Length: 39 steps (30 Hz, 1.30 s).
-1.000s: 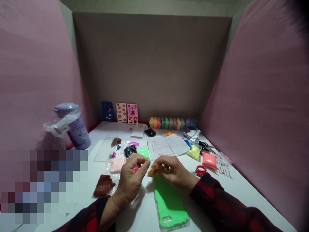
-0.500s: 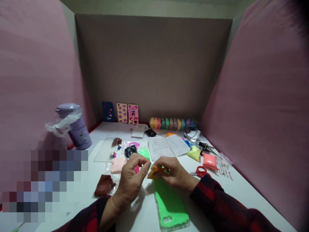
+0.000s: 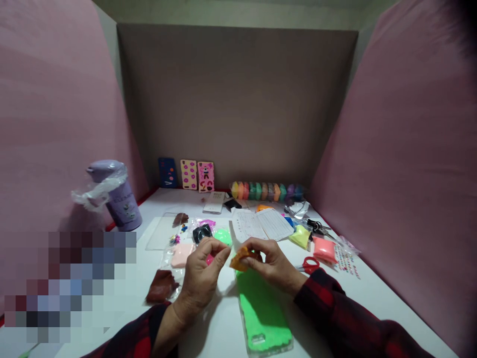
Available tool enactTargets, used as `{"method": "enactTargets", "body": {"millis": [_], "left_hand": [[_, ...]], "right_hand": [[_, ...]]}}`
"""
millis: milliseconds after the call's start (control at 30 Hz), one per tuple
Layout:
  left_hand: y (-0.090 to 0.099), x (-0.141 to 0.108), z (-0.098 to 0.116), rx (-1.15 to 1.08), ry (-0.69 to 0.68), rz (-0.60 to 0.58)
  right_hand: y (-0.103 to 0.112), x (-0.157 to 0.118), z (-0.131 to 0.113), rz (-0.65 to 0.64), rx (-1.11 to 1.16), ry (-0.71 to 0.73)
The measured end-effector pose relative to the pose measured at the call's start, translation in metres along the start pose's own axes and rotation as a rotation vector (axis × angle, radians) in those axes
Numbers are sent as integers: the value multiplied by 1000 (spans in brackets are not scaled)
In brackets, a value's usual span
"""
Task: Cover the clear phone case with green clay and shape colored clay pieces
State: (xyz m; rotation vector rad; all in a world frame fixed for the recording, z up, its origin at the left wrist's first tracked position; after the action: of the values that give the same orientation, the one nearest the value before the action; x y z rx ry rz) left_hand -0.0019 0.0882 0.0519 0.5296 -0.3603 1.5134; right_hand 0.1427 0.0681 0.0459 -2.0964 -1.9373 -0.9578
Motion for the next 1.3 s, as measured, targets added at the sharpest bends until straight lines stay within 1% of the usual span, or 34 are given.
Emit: {"method": "enactTargets", "body": {"millis": [133,233,333,433,567,633,767,967,1300], "left_hand": [[0,0,-5,-9,43,8],[2,0,-3,1,20,20],[2,1,-1,12,14,25],[2,1,-4,13,38,22],[2,0,-10,11,91,26],[2,0,-10,9,95,29],[4,1,-7,15,51,41],[3,0,-16,-1,130,42],[6,1,-17,-44,145,76]], "right_hand": [[2,0,2,21,27,-29],[4,1,3,52,23,-42],[3,1,3,45,33,-43],[3,1,4,47,39,-45],[6,1,6,83,34,-55],[8,1,7,96,35,-60],[8,1,7,95,40,-67],[10,1,8,114,41,-69],[9,1,10,112,55,-78]]}}
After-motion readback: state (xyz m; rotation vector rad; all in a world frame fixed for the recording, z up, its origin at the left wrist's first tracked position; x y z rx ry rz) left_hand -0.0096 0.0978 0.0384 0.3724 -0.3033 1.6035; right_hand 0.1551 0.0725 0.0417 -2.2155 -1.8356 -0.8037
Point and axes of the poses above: each hand's wrist, its own x-axis towards the middle knuckle, its own y-axis out of the back of the hand, z = x × y, the point moved 8 cm from there along x, towards the middle knuckle, and after that the axes turned 12 degrees about z, right-handed, at the moved point
